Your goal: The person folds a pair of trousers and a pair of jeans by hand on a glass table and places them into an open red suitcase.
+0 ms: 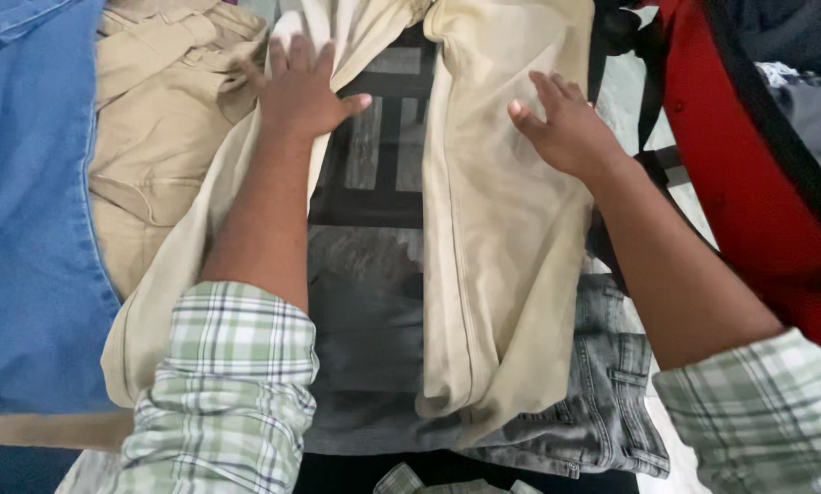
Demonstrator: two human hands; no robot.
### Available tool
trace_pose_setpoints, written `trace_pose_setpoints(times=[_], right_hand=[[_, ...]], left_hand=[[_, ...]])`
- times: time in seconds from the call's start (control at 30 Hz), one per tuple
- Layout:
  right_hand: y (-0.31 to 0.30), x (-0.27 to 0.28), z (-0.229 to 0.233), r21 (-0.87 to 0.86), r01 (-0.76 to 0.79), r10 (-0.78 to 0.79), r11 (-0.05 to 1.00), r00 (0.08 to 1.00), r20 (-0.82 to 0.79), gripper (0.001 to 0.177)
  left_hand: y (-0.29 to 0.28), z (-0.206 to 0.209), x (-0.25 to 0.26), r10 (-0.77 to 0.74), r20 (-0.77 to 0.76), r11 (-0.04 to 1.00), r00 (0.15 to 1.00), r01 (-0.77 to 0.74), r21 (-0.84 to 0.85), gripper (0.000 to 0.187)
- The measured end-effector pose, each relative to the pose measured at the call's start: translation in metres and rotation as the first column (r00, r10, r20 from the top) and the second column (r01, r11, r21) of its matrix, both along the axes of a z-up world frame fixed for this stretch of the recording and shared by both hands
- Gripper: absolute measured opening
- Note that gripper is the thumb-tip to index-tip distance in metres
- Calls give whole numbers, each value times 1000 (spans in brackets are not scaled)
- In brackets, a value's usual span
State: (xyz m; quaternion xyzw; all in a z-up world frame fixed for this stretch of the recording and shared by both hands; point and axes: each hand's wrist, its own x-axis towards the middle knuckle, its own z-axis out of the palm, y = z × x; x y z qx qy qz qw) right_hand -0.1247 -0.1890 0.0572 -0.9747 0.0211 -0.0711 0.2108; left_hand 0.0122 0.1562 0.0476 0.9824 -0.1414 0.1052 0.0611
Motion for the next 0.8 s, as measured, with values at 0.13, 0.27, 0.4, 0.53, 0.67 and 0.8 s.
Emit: trace_pose_setpoints(times=[0.13,0.27,0.4,0.53,0.67,0.8], right_hand=[[11,50,-23,-202,145,-183,969,966,-185,89],[5,85,-31,-266,139,-194,954,962,-192,95],[-9,119,-34,-259,92,-142,961,973,-183,97],[-23,150,-42,-253,70,-103,965,987,-120,97],[-35,185,-50,-238,52,-74,970,994,-82,96],[-49,216,-52,-232,52,-76,971,993,-95,95]], left_hand=[[20,-14,8,-41,-163,997,986,29,-73,100],[12,-16,19,-48,-106,998,993,45,-31,101],[0,-22,38,-72,-75,996,995,68,-61,101],[-30,-29,73,-19,-68,997,998,15,-70,91],[-60,-34,108,24,-63,998,998,-28,-63,86],[-81,-40,140,-7,129,996,992,19,-90,81]])
